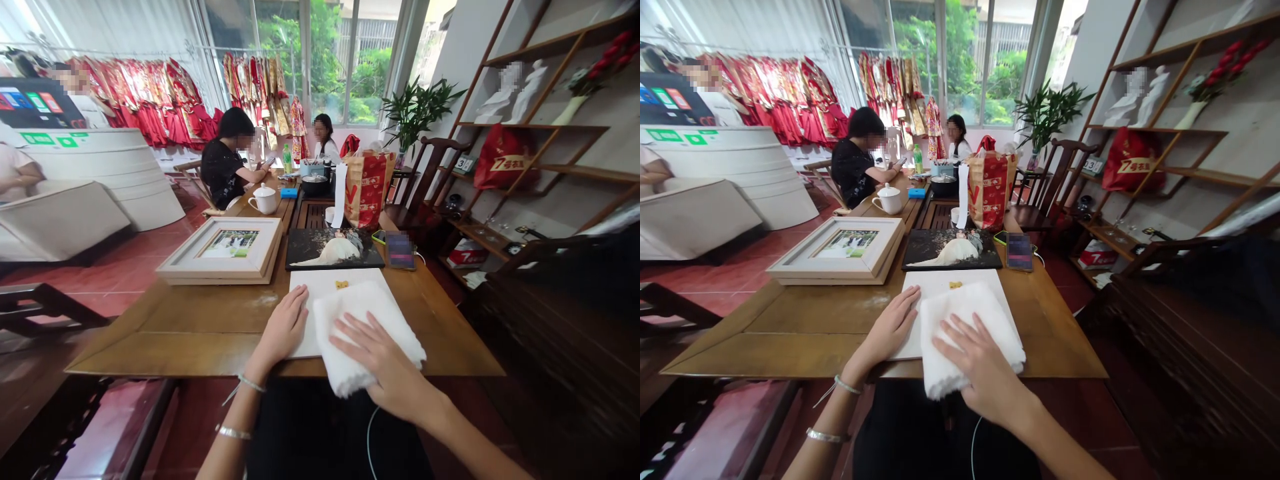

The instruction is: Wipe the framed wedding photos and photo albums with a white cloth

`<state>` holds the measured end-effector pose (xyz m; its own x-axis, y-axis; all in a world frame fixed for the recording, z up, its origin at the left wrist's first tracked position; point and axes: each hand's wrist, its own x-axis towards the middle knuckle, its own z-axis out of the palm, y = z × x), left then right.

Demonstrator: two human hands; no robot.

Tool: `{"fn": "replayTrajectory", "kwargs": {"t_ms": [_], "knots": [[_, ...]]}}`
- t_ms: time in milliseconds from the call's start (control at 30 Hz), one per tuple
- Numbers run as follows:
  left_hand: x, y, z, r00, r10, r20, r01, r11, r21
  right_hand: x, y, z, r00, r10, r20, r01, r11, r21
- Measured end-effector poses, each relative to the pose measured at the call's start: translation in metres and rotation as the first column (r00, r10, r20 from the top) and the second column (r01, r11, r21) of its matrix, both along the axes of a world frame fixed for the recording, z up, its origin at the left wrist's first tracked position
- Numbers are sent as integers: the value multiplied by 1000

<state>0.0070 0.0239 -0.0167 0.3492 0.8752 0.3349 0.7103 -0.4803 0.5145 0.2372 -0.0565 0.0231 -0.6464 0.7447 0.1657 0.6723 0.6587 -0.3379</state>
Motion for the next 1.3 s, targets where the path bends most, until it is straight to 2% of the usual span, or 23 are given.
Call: {"fn": "replayTrajectory", "kwargs": {"t_ms": [100, 167, 233, 367, 467, 567, 667, 767, 900, 1000, 1100, 1200, 1300], "knots": [[0, -1, 0, 1000, -7, 8, 7, 1000, -9, 14, -25, 9, 999, 45, 5, -44, 996, -79], [-1, -2, 1, 1000, -11, 13, 11, 1000, -13, 23, -27, 12, 1000, 15, -12, -16, 994, -112], [-1, -3, 2, 1000, -10, 10, 10, 1000, -20, 30, -18, 11, 999, -31, -35, 28, 995, -100], [-1, -4, 5, 1000, 1, 3, -1, 999, -36, 38, 19, 4, 989, -139, -53, 139, 990, -15], [0, -4, 4, 1000, 5, 2, -5, 999, -36, 41, 46, -1, 962, -272, -22, 273, 961, 48], [1, -4, 3, 1000, 10, -10, -11, 1000, -20, 42, 55, -7, 925, -381, 11, 378, 921, 99], [3, -3, 3, 999, 22, -27, -22, 1000, -2, 43, 42, -12, 939, -344, 25, 339, 934, 116], [4, -3, 3, 999, 22, -39, -22, 1000, 5, 50, 13, -14, 966, -258, 22, 254, 962, 96], [2, -3, 2, 1000, 15, -26, -15, 1000, 7, 68, -22, -6, 986, -165, 4, 165, 986, -22], [1, -3, 1, 1000, 7, -20, -7, 1000, -4, 79, -25, 0, 985, -168, -50, 161, 980, -122], [-1, -3, 1, 1000, -3, -14, 3, 1000, -9, 78, -4, -2, 969, -212, -130, 192, 970, -152], [-2, -3, 2, 1000, -7, -5, 7, 1000, -6, 65, 31, -7, 935, -297, -194, 281, 954, -108], [-3, -3, 2, 1000, -11, -1, 11, 1000, 4, 46, 68, -8, 908, -381, -174, 373, 925, -76]]}}
